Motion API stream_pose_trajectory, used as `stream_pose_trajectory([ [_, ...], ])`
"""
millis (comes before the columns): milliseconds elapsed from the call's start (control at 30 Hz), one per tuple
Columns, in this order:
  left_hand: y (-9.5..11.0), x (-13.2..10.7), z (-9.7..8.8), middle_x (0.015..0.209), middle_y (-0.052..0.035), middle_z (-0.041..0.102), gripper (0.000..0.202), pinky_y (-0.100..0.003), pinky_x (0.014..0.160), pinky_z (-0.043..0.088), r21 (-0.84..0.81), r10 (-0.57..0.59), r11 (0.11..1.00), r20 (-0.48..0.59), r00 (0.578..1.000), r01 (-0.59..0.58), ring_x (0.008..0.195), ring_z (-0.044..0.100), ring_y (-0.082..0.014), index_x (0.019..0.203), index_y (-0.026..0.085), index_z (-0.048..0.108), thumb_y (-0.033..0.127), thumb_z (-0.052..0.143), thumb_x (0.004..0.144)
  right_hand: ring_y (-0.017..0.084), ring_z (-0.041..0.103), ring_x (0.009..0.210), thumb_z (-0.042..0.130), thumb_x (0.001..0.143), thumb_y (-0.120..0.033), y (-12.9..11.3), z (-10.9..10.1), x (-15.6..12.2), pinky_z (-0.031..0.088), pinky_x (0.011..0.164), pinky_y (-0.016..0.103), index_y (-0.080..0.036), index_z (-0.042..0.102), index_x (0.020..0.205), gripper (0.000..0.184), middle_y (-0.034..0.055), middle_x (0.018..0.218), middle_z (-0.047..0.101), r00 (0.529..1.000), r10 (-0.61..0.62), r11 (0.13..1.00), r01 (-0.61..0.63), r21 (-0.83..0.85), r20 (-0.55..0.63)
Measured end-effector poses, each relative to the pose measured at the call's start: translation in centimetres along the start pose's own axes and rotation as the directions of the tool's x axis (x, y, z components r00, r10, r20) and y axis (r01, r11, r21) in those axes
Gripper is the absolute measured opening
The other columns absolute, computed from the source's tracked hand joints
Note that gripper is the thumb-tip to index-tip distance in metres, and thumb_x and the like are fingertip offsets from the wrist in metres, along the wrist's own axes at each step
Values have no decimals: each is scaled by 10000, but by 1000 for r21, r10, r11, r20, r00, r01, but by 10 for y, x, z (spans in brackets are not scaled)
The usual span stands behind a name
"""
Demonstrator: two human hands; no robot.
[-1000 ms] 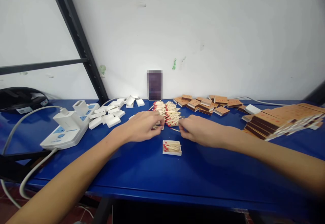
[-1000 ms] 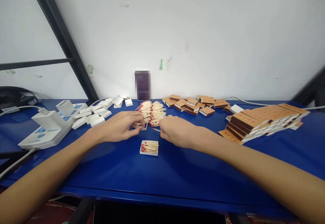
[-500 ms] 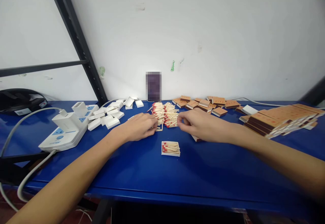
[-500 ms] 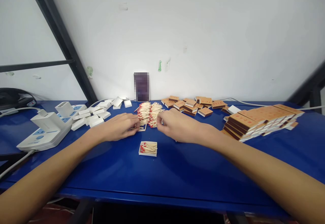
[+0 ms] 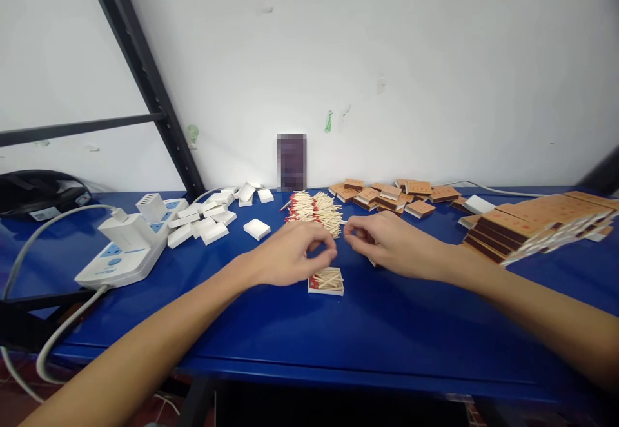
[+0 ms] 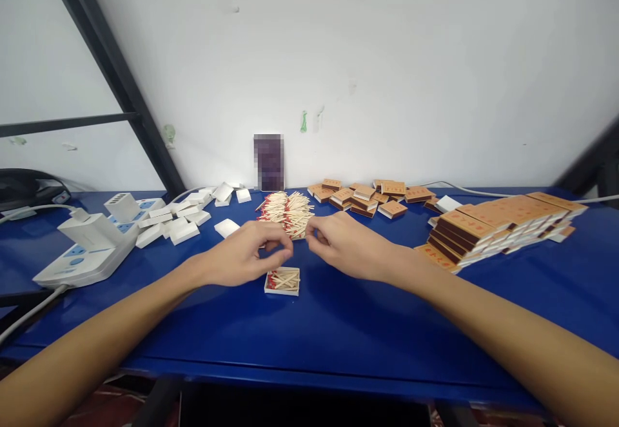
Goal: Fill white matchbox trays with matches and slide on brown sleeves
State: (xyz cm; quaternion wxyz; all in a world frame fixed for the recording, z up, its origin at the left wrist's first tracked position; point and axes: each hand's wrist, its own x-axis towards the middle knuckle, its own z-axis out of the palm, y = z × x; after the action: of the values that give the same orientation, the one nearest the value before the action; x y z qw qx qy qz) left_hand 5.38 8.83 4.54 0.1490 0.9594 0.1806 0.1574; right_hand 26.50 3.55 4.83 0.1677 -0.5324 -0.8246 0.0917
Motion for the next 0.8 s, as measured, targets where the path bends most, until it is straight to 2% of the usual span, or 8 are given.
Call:
stream_pose_trajectory([
  [100,-7,-6,-10,779,0,608,197,-274,632,354,132,-29,991,3,1000,28,700,515,-143,857,176,620,303,477,905,129,511,596,489,890,-232,-5,1,-10,377,586,255,-185,598,875,120,4,717,612,993,-109,992,112,50,-53],
  [233,-10,-13,-16,833,-6,625,412,-282,613,364,188,-13,982,162,987,-18,714,545,-162,923,187,622,584,599,816,177,581,834,574,876,-308,-12,7,-22,441,759,308,-207,599,1034,189,54,993,647,971,-237,969,235,72,19],
  [300,-9,-14,-15,831,-8,621,509,-286,609,365,212,10,976,204,979,-54,716,557,-173,941,194,624,662,642,744,203,586,936,594,876,-346,-13,14,-24,443,816,336,-218,585,1095,254,67,1101,630,967,-243,968,238,82,70],
  [400,-9,-14,-14,832,-20,624,537,-292,607,356,263,16,962,218,976,-75,720,562,-186,920,192,617,693,635,729,202,601,912,589,881,-333,-14,25,-22,447,804,333,-213,579,1076,229,58,1074,641,978,-193,979,185,85,86],
  [533,-14,-14,-24,853,-31,640,487,-291,616,352,284,-31,958,197,980,-27,726,553,-188,941,182,608,648,575,802,193,601,892,602,858,-294,-14,30,-19,440,784,314,-212,581,1058,217,42,1027,648,984,-163,984,157,86,67],
  [667,-29,-13,-32,826,-42,633,386,-298,654,357,324,-63,946,96,993,29,730,548,-175,879,171,602,455,358,973,195,598,886,598,844,-271,-15,29,-20,432,777,315,-215,582,1041,206,40,1014,649,985,-160,985,156,68,60],
  [800,-46,-12,-28,783,-54,614,318,-305,620,341,428,-98,902,61,993,63,694,534,-179,798,170,581,312,344,956,178,590,822,600,829,-258,-15,29,-21,431,747,302,-218,584,979,157,29,960,651,983,-176,981,170,92,55],
])
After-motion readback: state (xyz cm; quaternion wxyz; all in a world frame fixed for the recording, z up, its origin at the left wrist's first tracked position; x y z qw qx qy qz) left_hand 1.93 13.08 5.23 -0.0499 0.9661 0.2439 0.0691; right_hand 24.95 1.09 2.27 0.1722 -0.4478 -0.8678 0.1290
